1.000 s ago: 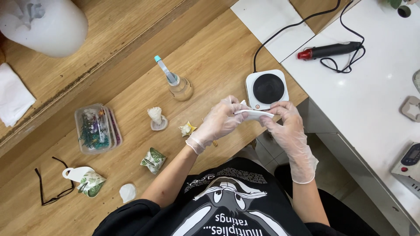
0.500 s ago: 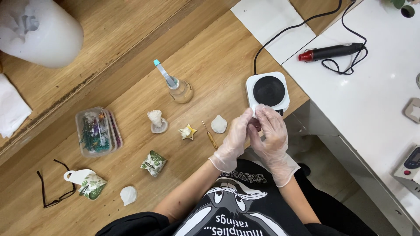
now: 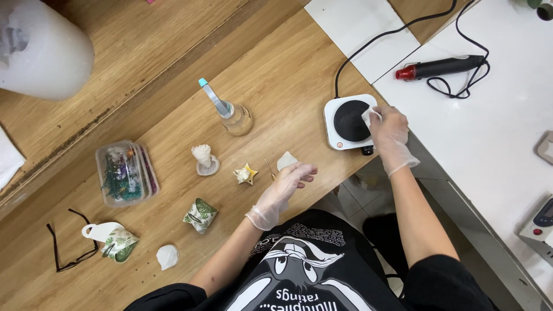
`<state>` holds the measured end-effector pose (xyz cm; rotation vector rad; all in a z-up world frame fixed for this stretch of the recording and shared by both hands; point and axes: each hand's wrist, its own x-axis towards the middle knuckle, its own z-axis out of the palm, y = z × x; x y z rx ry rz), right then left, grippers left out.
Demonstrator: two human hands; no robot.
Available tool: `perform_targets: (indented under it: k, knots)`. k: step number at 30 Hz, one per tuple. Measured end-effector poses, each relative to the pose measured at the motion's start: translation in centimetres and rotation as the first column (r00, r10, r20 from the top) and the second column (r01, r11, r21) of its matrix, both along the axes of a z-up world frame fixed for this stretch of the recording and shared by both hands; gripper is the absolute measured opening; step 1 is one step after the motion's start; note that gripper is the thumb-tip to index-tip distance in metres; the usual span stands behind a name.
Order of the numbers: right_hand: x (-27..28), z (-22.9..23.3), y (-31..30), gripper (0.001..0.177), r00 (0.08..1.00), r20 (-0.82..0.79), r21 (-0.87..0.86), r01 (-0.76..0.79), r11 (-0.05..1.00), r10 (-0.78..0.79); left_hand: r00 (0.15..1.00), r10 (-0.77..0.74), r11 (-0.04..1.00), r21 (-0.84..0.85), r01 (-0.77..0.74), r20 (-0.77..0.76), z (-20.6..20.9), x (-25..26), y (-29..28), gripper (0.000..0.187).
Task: Preparing and cleaning wax components for candle making.
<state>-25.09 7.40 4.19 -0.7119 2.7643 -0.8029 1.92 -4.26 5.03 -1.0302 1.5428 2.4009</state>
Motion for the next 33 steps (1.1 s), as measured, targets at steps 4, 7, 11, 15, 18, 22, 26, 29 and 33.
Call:
perform_targets:
  k: [4, 7, 11, 15, 18, 22, 26, 29, 33]
  knots:
    - [-0.6, -2.9, -2.6, 0.018, 0.996, -0.037, 0.017, -0.084, 0.996, 0.084, 0.998, 0.057, 0.998, -0.037, -0.056, 0.029, -0.6, 1.6, -0.9, 0.050]
    - [1.0, -3.0, -2.7, 0.017, 0.980, -0.041, -0.018, -0.196, 0.980, 0.195, 0.991, 0.059, 0.998, -0.042, -0.055, 0.117, 1.0, 2.2, -1.5, 0.048]
    - [1.8, -2.0, -0.8, 0.018, 0.955, 0.014, 0.115, -0.295, 0.948, 0.296, 0.993, 0.098, 0.994, -0.059, -0.095, 0.062, -1.0, 2.8, -2.0, 0.045]
    - [-0.8, -2.7, -0.5, 0.018, 0.967, -0.014, 0.190, -0.248, 0.950, 0.255, 0.985, 0.167, 0.986, -0.019, -0.166, 0.042, -2.2, 3.5, -2.4, 0.042]
    - [-1.0, -3.2, -2.7, 0.018, 0.959, -0.106, 0.125, -0.249, 0.960, 0.263, 0.980, 0.195, 0.981, -0.003, -0.195, 0.035, -2.0, 3.7, -2.7, 0.042]
    - [2.0, -0.7, -2.9, 0.019, 0.941, -0.041, 0.072, -0.332, 0.941, 0.335, 0.978, 0.207, 0.978, -0.009, -0.207, 0.028, -2.6, 4.1, -2.7, 0.042]
    - [1.4, -0.9, 0.0, 0.019, 0.936, 0.042, 0.215, -0.350, 0.912, 0.349, 0.979, 0.201, 0.979, 0.006, -0.202, 0.015, -4.1, 4.4, -3.0, 0.041]
    - [-1.9, -3.5, 0.7, 0.019, 0.957, 0.008, 0.245, -0.282, 0.928, 0.289, 0.981, 0.192, 0.981, -0.029, -0.191, 0.039, -3.4, 4.1, -3.0, 0.042]
    - [-2.5, -4.7, -3.2, 0.018, 0.953, -0.077, 0.181, -0.276, 0.944, 0.293, 0.980, 0.195, 0.980, -0.036, -0.194, 0.043, -1.6, 4.1, -2.9, 0.044]
